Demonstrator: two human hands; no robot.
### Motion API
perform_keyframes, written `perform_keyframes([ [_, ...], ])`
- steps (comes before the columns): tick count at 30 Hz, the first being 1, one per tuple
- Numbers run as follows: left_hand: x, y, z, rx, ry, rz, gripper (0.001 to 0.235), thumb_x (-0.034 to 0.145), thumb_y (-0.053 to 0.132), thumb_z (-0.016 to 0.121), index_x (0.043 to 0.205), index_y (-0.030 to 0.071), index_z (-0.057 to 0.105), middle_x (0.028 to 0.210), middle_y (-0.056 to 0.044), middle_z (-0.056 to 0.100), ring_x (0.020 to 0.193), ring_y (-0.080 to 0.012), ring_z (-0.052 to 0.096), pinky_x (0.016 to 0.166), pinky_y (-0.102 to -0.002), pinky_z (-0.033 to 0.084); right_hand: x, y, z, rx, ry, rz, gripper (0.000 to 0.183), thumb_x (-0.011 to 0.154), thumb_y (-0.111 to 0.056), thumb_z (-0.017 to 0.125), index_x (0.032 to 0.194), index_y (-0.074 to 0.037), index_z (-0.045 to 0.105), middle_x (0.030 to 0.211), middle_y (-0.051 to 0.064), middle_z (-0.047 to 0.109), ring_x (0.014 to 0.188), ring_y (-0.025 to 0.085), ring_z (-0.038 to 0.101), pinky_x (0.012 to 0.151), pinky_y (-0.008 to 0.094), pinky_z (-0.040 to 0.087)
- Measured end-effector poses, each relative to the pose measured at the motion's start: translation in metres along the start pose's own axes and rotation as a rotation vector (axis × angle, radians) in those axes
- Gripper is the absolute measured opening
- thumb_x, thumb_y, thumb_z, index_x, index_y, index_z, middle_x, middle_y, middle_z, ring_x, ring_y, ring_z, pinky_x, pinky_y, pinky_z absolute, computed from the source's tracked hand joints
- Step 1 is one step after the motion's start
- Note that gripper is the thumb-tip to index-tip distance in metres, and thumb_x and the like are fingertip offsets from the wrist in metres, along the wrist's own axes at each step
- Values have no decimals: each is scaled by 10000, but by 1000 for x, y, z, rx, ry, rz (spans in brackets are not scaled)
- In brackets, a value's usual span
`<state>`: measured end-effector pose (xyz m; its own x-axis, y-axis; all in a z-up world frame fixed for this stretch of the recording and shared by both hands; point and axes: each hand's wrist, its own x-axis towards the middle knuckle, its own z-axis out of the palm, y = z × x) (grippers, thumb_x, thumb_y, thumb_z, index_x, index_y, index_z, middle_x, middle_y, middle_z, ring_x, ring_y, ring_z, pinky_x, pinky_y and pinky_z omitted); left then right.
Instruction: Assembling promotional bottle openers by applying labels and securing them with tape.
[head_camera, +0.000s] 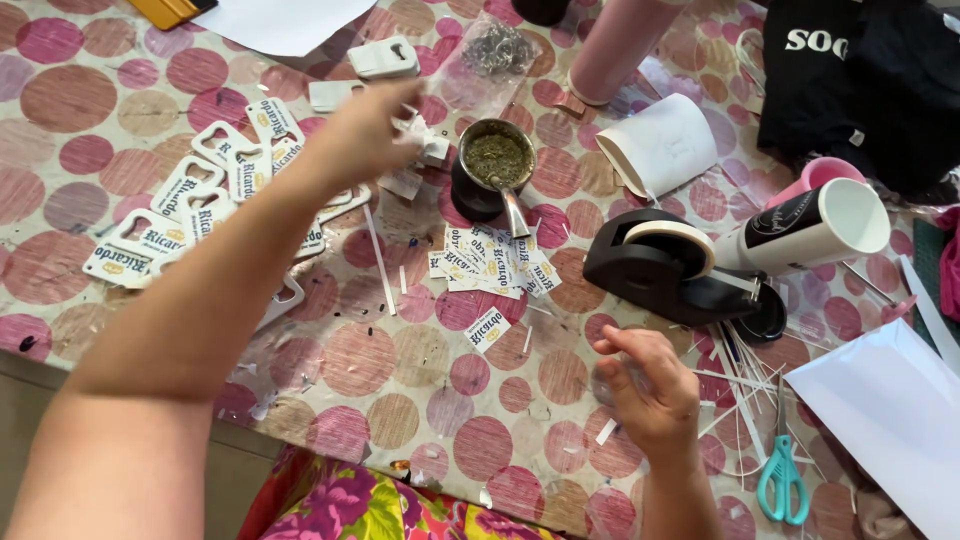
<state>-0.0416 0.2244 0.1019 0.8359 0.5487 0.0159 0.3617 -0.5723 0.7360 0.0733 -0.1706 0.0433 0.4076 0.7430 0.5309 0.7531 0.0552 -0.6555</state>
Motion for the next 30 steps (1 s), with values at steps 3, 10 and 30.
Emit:
perform_keyframes([
  [3,-34,30,13,-87,-314,-16,1007,799,-50,634,1607,102,53,1689,-137,144,1494,-260,270,1179,-339,352,0,0,2,-4,-6,-2,282,955,-106,689,1223,-23,668,1018,111,734,928,218,729,913,341,576],
  [10,-20,15,77,-414,-81,-4,1238,699,212,921,1594,127,69,1617,-226,291,1470,-398,327,1195,-623,223,2,-6,6,30,-48,2,299,946,-98,700,1232,-19,659,1012,112,731,926,212,720,877,319,588],
  [30,-70,52,67,-312,-45,290,912,714,285,880,1444,79,375,1464,-189,491,1307,-358,536,1072,-583,471,-7,19,12,44,-137,107,387,809,-42,800,1171,10,674,1014,130,728,912,239,700,838,335,581],
])
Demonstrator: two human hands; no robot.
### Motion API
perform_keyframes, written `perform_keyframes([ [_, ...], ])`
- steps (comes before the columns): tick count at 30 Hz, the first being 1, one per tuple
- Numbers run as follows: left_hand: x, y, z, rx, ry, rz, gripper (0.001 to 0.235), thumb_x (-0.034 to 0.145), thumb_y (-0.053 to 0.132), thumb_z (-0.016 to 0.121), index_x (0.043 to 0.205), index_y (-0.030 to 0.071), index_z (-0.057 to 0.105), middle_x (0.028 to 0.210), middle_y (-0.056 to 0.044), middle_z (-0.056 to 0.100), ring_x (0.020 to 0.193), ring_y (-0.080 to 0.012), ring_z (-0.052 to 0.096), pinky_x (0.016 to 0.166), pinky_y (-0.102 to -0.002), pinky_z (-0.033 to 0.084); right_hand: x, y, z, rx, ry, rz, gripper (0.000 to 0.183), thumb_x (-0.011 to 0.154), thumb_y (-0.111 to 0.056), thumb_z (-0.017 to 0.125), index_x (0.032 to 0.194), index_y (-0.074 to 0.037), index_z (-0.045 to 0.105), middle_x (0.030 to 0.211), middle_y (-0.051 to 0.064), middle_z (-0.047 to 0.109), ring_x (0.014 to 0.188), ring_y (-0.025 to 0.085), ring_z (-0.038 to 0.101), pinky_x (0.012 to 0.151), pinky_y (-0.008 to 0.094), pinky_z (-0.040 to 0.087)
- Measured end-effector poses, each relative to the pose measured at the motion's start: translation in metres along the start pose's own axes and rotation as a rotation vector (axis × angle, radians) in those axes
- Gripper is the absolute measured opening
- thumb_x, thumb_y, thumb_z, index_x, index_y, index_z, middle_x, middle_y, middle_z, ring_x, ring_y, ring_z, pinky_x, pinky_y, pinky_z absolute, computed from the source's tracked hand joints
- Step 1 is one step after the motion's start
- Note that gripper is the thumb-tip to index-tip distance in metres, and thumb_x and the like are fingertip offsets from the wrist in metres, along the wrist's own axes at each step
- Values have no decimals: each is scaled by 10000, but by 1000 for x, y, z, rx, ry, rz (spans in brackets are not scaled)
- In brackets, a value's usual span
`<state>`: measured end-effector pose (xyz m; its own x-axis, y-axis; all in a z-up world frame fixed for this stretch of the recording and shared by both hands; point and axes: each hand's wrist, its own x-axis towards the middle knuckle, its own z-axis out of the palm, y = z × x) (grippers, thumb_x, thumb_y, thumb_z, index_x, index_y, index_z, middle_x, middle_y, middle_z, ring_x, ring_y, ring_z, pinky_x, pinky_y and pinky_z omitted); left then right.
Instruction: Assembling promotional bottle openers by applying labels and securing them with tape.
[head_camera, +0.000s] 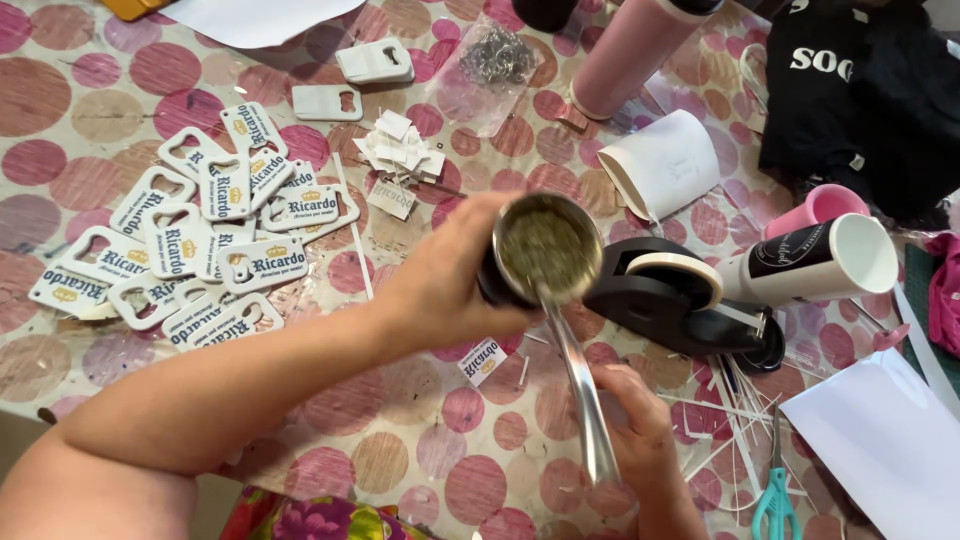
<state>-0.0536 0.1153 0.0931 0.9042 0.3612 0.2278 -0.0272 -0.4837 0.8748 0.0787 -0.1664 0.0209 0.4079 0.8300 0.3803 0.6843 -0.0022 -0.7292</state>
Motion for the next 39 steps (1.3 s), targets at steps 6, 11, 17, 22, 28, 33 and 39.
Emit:
perform_keyframes([
  [6,-21,21,11,-30,12,266,859,726,366,827,1402,51,400,1333,-193,532,1233,-362,564,1016,-490,508,-7,7,-1,-31,-39,12,320,887,-39,697,1204,4,675,1043,117,734,997,257,700,922,364,572],
  [11,-31,33,9,-23,-41,289,931,656,337,814,1431,55,383,1353,-218,523,1226,-399,588,1002,-475,510,-15,12,2,-34,5,182,210,839,-129,764,1025,-36,738,1033,106,758,956,222,718,886,340,571],
  [17,-37,38,14,-29,-45,336,899,654,323,809,1405,38,405,1360,-218,537,1250,-389,590,1044,-479,499,-12,7,1,38,6,147,382,709,-263,892,967,-19,752,1005,100,783,934,212,747,862,359,621],
  [22,-41,45,11,-59,-77,314,876,656,312,792,1398,48,409,1350,-205,530,1206,-389,609,1000,-480,518,-19,16,-3,2,-28,116,315,723,-348,868,854,-82,760,887,47,783,823,195,749,770,352,614],
  [28,-41,46,9,-67,-116,299,902,642,308,791,1411,58,392,1380,-202,513,1233,-384,593,1002,-484,506,-16,14,-2,3,-29,105,310,732,-338,863,860,-79,752,888,46,775,820,191,739,764,349,610],
  [33,-41,46,9,-60,-112,298,910,632,303,794,1411,60,391,1380,-201,514,1241,-384,585,994,-486,504,-13,11,-2,4,-29,95,306,738,-330,859,865,-76,745,888,45,768,818,188,731,759,347,606],
  [39,-41,47,10,-77,-106,320,875,660,305,791,1399,49,399,1367,-206,518,1237,-378,597,1012,-467,504,-11,7,-2,3,-30,87,301,748,-320,854,871,-72,736,889,44,759,815,184,721,753,344,601],
])
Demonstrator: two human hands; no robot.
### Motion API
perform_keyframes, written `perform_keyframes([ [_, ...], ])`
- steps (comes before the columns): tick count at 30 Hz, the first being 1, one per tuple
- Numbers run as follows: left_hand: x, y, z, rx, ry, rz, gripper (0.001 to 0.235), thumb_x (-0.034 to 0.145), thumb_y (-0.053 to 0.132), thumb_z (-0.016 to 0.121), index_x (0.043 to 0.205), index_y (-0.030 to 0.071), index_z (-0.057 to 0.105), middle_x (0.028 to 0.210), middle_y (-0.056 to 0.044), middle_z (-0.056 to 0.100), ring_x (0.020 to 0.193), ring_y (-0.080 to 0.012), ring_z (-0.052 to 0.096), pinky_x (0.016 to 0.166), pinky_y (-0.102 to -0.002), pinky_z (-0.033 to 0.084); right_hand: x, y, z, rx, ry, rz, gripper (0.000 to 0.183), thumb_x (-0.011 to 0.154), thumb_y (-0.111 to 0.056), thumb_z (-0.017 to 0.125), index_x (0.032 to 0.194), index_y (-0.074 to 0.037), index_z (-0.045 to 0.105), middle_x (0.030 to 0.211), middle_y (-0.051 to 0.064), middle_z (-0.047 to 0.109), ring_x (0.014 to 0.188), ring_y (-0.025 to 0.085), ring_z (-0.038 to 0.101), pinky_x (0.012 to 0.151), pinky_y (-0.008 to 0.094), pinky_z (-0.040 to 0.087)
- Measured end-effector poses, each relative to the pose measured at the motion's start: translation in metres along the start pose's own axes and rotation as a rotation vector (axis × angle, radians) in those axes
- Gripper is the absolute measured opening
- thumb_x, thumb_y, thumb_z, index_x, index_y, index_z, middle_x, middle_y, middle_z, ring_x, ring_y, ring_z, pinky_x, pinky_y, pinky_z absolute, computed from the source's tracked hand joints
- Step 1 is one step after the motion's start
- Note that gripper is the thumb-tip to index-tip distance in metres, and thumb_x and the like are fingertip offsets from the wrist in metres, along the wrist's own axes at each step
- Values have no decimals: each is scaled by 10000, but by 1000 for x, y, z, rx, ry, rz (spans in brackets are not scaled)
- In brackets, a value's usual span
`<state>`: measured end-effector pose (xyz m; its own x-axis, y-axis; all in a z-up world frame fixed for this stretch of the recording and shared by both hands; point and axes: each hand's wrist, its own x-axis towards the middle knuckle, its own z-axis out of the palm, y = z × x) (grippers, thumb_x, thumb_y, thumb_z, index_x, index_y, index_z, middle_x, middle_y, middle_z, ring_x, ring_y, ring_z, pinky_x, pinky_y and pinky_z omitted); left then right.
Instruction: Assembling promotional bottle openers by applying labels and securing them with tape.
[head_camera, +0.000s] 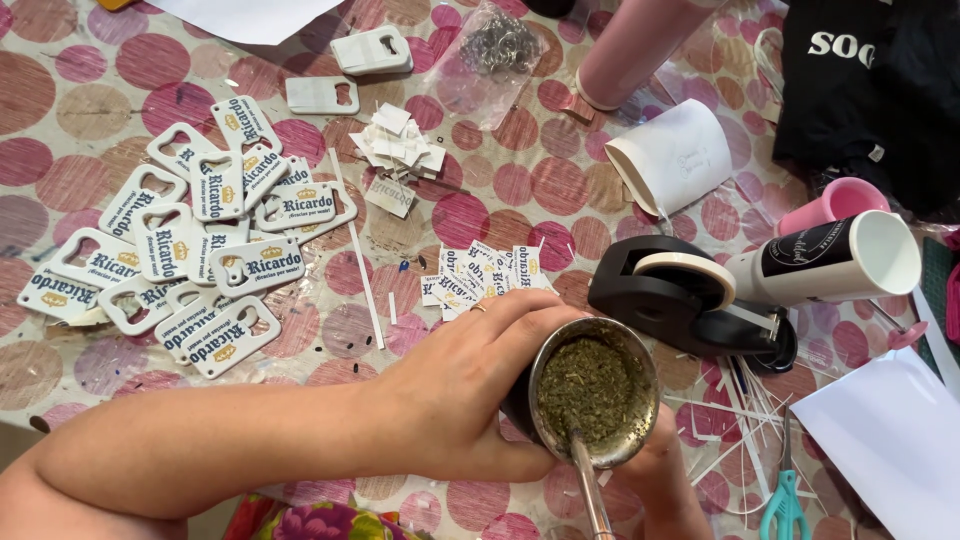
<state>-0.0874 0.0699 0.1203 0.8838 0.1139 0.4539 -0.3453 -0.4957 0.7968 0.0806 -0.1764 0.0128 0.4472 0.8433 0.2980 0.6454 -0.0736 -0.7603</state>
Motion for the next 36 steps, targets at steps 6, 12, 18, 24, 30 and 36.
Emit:
perform_keyframes([
  [6,2,-4,-2,17,24,-6,853,682,328,794,1388,44,410,1346,-204,529,1235,-377,596,1040,-460,499,-1,3,1,0,-1,-14,296,757,-309,849,878,-68,727,890,42,750,812,179,710,747,341,597],
  [12,13,-19,-17,-12,17,-57,908,687,330,836,1428,87,372,1349,-188,529,1246,-354,577,1022,-469,508,-2,2,3,-91,56,96,206,810,-134,773,1002,-63,754,947,83,772,838,198,744,759,313,589],
  [18,36,-58,-43,33,113,-265,943,729,312,885,1466,69,350,1427,-216,488,1303,-359,543,1080,-526,488,11,-12,3,-70,5,-82,291,878,-89,738,1143,14,675,993,102,724,924,236,693,865,347,581],
  [24,44,-107,-48,15,213,-563,1039,626,262,955,1474,124,371,1399,-162,546,1316,-321,520,1096,-510,447,14,-16,3,-22,6,-112,362,886,-50,743,1236,-13,659,941,82,735,889,206,691,883,332,573],
  [30,40,-132,-42,-8,230,-507,922,661,190,921,1430,105,418,1358,-157,592,1294,-317,542,1095,-476,436,18,-25,4,-25,7,-114,354,900,-62,736,1240,-11,653,933,72,748,878,210,697,899,360,570],
  [36,41,-131,-41,-50,178,-609,1012,656,223,920,1482,111,347,1418,-174,547,1357,-345,488,1134,-529,379,12,-51,2,10,92,-219,414,1014,-298,605,1267,30,624,1197,171,727,1108,308,725,995,420,612],
])
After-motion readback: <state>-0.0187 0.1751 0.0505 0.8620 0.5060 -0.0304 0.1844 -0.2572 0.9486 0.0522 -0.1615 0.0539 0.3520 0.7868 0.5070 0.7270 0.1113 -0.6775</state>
